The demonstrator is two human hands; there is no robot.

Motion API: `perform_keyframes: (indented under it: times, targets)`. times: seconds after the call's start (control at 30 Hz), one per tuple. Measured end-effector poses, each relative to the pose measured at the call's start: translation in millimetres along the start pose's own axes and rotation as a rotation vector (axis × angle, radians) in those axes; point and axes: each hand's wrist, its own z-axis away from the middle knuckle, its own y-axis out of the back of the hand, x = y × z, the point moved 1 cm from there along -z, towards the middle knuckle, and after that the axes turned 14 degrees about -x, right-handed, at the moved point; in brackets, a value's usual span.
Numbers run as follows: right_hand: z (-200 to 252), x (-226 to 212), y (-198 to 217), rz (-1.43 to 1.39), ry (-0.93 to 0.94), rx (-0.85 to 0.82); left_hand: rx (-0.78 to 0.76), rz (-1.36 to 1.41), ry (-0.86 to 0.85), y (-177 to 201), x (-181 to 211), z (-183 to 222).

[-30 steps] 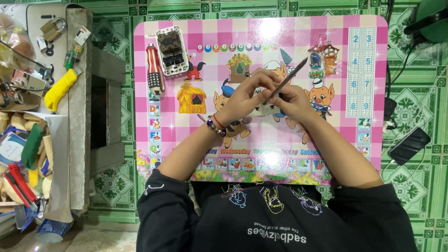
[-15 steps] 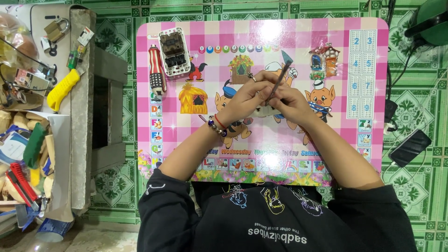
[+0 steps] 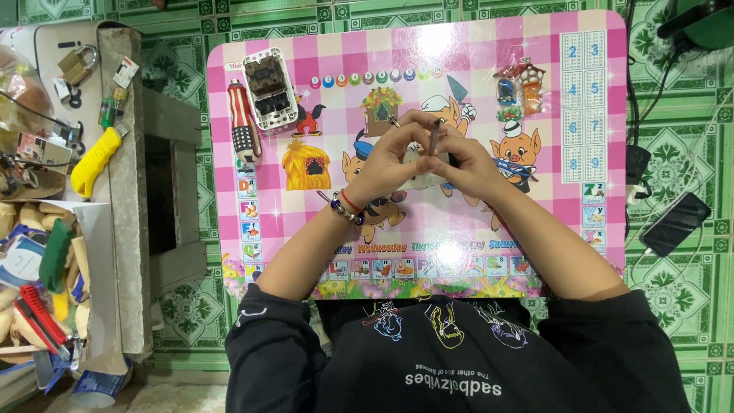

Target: The person disassembles an electrical outlet with a screwdriver to access its internal components.

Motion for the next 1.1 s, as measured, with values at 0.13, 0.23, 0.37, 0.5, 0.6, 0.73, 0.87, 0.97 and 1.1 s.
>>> perform_keyframes:
  times: [0.13, 0.23, 0.37, 0.5, 0.6, 0.73, 0.87, 0.97, 1.1]
  targets:
    - [-24, -59, -13, 0.061, 0.035, 0.018, -0.092, 0.080, -0.050, 0, 4, -2]
    - [-26, -68, -15, 0.082, 0.044, 0.023, -0.094, 0.077, -0.068, 0, 8, -7]
    - [-24, -68, -12, 0.054, 0.033, 0.027, -0.062, 0.022, -0.068, 0, 2, -4]
    - [-13, -39, -6, -0.010, 0.023, 0.036, -0.031, -0.036, -0.075, -2, 14, -8]
    - [-21, -57, -9, 0.015, 0.047, 0.032, -0.019, -0.053, -0.093, -3, 15, -8]
    - [-37, -90, -16, 0.102, 0.093, 0.040, -0.048, -0.022, -0.089, -3, 6, -6]
    - [-21, -47, -10, 0.107, 0.087, 0.046, -0.048, -0.039, -0.086, -2, 2, -3]
    - [-20, -44, -10, 0.103, 0.114, 0.070, -0.019, -0.051, -0.052, -3, 1, -2]
    - [-18, -39, -8, 0.100, 0.112, 0.060, 0.005, -0.040, -0.047, -4, 8, -4]
